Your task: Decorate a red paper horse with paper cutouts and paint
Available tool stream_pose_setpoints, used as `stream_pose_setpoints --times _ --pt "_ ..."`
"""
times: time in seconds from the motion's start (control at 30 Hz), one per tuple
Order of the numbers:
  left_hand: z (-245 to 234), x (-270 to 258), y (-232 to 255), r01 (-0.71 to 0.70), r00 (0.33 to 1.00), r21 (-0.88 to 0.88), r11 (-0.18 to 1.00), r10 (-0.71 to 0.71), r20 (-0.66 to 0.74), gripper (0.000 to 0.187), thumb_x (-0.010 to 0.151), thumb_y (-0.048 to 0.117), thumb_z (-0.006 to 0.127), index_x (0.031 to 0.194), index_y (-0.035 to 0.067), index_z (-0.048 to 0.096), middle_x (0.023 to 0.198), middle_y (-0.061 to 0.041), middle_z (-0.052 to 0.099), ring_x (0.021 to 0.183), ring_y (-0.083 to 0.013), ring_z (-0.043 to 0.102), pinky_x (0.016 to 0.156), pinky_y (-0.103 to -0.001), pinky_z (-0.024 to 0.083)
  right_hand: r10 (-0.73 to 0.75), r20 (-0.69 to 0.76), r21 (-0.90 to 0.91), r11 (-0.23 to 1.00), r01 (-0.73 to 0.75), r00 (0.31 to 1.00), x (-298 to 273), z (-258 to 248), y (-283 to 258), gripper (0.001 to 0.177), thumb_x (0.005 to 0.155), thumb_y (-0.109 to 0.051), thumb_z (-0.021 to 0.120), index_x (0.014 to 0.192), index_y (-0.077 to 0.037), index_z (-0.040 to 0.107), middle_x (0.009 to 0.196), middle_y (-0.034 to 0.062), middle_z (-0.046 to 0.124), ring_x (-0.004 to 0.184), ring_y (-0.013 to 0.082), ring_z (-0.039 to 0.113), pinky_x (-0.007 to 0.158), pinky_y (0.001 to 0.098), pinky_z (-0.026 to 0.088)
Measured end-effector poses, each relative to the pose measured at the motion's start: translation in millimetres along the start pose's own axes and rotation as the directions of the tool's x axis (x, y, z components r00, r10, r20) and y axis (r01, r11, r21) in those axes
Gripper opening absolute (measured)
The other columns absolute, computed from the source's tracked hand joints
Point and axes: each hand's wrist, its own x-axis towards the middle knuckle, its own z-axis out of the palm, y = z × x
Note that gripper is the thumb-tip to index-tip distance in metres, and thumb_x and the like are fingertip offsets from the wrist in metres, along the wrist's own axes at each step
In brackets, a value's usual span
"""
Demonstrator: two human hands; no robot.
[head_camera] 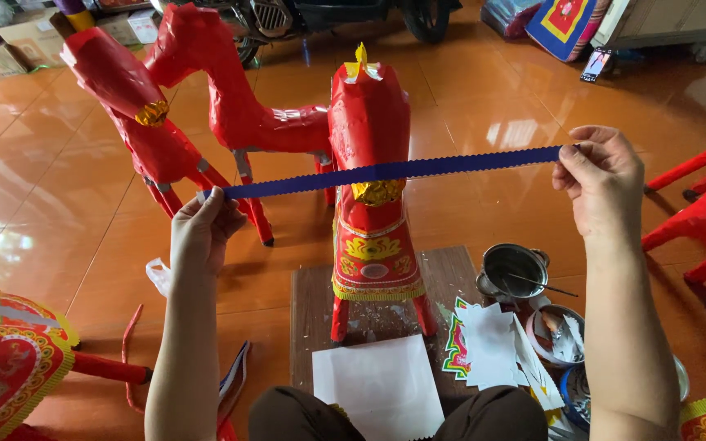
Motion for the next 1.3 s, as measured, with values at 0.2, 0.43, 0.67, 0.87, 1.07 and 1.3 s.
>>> stream_pose_setpoints --times 0.2,0.43,0.67,0.87,1.07,1.3 --pt "-11.9 16.4 -22.0 0.065 0.998 -0.032 0.997 -0.066 -0.011 0.014 0.091 0.018 0.069 0.089 0.004 0.066 0.075 -0.01 0.068 0.063 -0.0178 0.066 0.062 -0.033 0.062 0.033 0.019 0.022 0.999 -0.033 0.999 5.0 -4.8 21.1 0.017 0.093 -0.005 0.064 0.106 -0.012 0.058 0.077 -0.0016 0.057 0.063 0.0068 0.057 0.055 0.0173 0.049" --pt "-14.5 23.2 -38.8 0.097 0.995 -0.028 0.995 -0.097 -0.004 0.015 0.091 0.017 0.069 0.087 0.003 0.066 0.075 -0.009 0.069 0.063 -0.0183 0.067 0.063 -0.033 0.062 0.041 0.025 0.016 0.999 -0.041 0.999 7.4 -8.1 43.4 0.017 0.092 -0.007 0.066 0.105 -0.012 0.057 0.077 0.0008 0.057 0.063 0.0094 0.056 0.055 0.02 0.047" --pt "2.0 50.2 -97.7 0.141 0.989 0.025 0.99 -0.139 -0.047 0.016 0.09 0.018 0.073 0.089 0.005 0.065 0.077 -0.015 0.071 0.068 -0.0233 0.074 0.067 -0.041 0.062 0.048 0.02 -0.003 0.999 -0.048 0.999 25.0 10.4 118.9 0.025 0.091 -0.002 0.068 0.113 -0.006 0.058 0.082 0.006 0.062 0.063 0.0105 0.063 0.053 0.0178 0.054" --pt "16.5 105.1 -174.5 0.157 0.986 0.134 0.979 -0.163 0.032 0.013 0.087 0.018 0.077 0.087 0.009 0.067 0.082 -0.007 0.073 0.078 -0.0151 0.072 0.08 -0.03 0.057 0.154 0.07 0.07 0.985 -0.159 0.986 32.7 67.8 192.6 0.033 0.086 0.003 0.063 0.118 -0.006 0.06 0.086 0.0063 0.064 0.068 0.0106 0.065 0.057 0.0175 0.055" --pt "59.1 127.5 -195.1 0.178 0.977 0.018 0.984 -0.179 0.113 0.014 0.087 0.016 0.077 0.087 0.009 0.065 0.082 -0.003 0.073 0.079 -0.0117 0.073 0.082 -0.023 0.055 0.191 0.122 0.23 0.949 -0.215 0.974 56.2 114.9 242.5 0.035 0.081 0.004 0.072 0.115 -0.005 0.064 0.086 0.0066 0.069 0.07 0.0122 0.069 0.062 0.0179 0.058" --pt "88.1 137.2 -205.5 0.111 0.989 -0.09 0.99 -0.101 0.106 0.011 0.089 0.01 0.071 0.096 0.003 0.067 0.085 -0.012 0.071 0.079 -0.0199 0.074 0.081 -0.032 0.06 0.109 0.139 0.369 0.917 -0.154 0.984 65.4 145.1 241.4 0.039 0.079 0.001 0.078 0.115 -0.005 0.065 0.082 0.0071 0.069 0.072 0.0118 0.069 0.066 0.0208 0.059"
